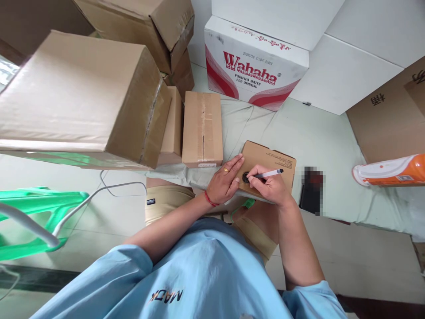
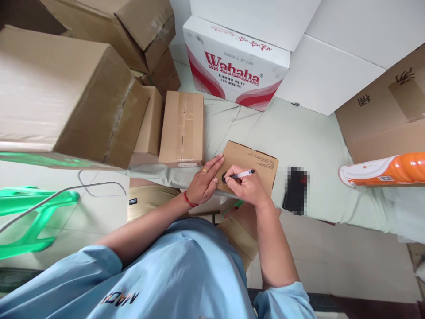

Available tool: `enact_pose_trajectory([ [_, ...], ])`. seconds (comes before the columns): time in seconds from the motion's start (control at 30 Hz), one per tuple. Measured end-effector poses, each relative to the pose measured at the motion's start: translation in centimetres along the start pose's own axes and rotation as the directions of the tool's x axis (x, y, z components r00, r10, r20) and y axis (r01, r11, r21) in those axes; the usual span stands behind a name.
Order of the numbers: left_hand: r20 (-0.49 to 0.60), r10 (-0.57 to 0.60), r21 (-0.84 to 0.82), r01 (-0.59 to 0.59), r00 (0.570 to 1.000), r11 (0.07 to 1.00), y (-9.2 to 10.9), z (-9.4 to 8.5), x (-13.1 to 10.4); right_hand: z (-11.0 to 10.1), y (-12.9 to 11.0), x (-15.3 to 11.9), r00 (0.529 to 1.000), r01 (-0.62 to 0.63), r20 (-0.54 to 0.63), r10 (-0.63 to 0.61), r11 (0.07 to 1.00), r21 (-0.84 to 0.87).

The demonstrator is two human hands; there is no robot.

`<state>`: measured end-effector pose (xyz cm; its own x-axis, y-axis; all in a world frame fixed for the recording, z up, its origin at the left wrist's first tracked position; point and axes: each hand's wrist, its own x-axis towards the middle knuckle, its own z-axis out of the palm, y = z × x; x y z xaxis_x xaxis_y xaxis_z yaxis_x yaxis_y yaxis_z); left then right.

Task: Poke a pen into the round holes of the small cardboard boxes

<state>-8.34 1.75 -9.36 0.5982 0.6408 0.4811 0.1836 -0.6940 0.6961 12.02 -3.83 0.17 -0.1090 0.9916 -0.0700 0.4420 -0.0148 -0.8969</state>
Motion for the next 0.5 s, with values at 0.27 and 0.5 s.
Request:
enact_pose_trajectory([
  [0.27,0.000,0.004,0.017,-0.004,1.000,1.000,-0.08,0.08,-0.05,-0.16,0.21,0.10,0.999,0.046,-0.009,-0.046,0.997,-0.062],
  [0.5,-0.003,0.007,0.023,-0.007,1.000,1.000,-0.08,0.03,0.05,0.01,0.18,0.01,0.991,0.090,-0.087,-0.100,0.989,-0.114],
])
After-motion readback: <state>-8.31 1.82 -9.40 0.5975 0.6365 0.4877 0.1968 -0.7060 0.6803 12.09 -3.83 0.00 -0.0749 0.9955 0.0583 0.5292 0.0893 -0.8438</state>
